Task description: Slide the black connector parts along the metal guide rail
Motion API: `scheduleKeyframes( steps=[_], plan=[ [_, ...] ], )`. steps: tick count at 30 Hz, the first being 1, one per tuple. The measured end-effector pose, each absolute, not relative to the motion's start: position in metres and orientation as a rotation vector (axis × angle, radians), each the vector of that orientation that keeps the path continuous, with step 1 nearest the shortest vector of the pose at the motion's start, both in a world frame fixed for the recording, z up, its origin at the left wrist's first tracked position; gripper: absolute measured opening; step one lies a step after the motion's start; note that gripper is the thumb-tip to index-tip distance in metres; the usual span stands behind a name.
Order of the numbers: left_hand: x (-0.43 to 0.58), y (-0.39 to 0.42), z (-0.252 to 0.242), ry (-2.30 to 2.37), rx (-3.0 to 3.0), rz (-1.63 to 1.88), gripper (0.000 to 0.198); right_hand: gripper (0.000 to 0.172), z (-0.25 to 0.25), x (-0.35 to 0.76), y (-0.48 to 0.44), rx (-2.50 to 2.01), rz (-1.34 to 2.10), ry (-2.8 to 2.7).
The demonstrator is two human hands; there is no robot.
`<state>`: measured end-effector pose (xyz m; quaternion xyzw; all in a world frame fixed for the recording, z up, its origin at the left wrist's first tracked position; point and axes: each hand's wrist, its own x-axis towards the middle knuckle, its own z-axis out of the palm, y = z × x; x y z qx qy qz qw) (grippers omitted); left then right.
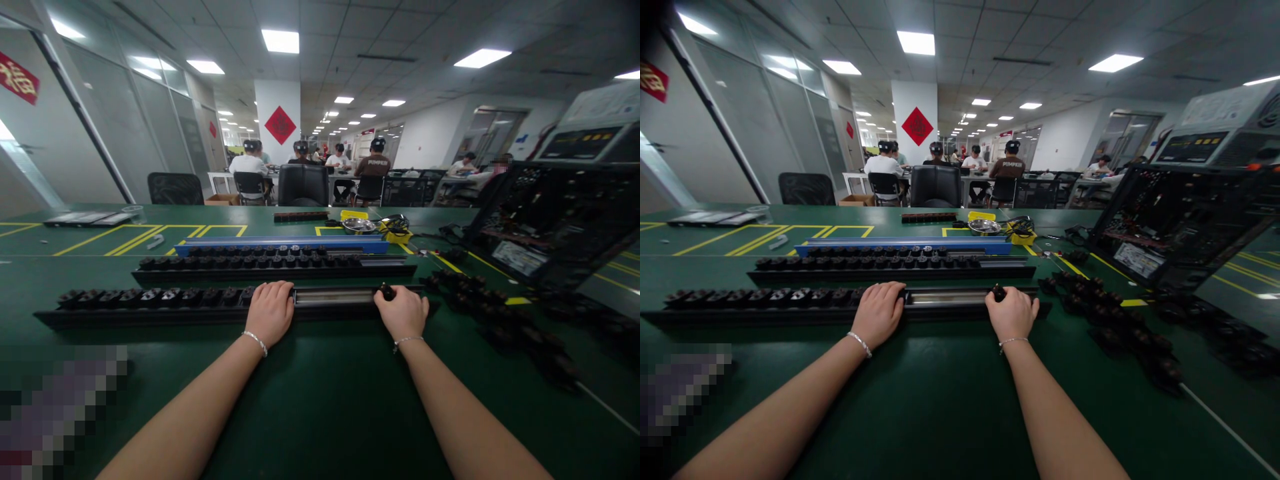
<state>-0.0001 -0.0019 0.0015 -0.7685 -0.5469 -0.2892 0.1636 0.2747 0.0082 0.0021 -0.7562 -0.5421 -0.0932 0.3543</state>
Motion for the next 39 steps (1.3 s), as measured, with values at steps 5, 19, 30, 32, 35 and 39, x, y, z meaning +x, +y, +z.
scheduleKeyframes(
  steps=[5,19,30,32,35,39],
  plan=[
    [0.000,-0.001,0.002,-1.557,-2.191,-0.823,0.029,0.035,0.004,0.278,0.008,-1.986,-0.215,-1.383],
    [-0.001,0.000,0.000,-1.552,-2.175,-0.823,0.029,0.038,0.005,0.287,0.011,-2.083,-0.153,-1.337],
    [-0.001,0.001,-0.001,-1.549,-2.186,-0.827,0.029,0.033,-0.001,0.289,0.016,-2.023,-0.129,-1.298],
    [-0.001,0.001,-0.001,-1.545,-2.184,-0.831,0.029,0.032,-0.001,0.289,0.015,-2.028,-0.135,-1.287],
    [-0.001,0.001,0.000,-1.547,-2.181,-0.831,0.029,0.033,-0.001,0.291,0.014,-2.034,-0.162,-1.291],
    [-0.001,0.001,0.000,-1.552,-2.178,-0.828,0.029,0.035,-0.002,0.298,0.015,-2.033,-0.214,-1.302]
  ],
)
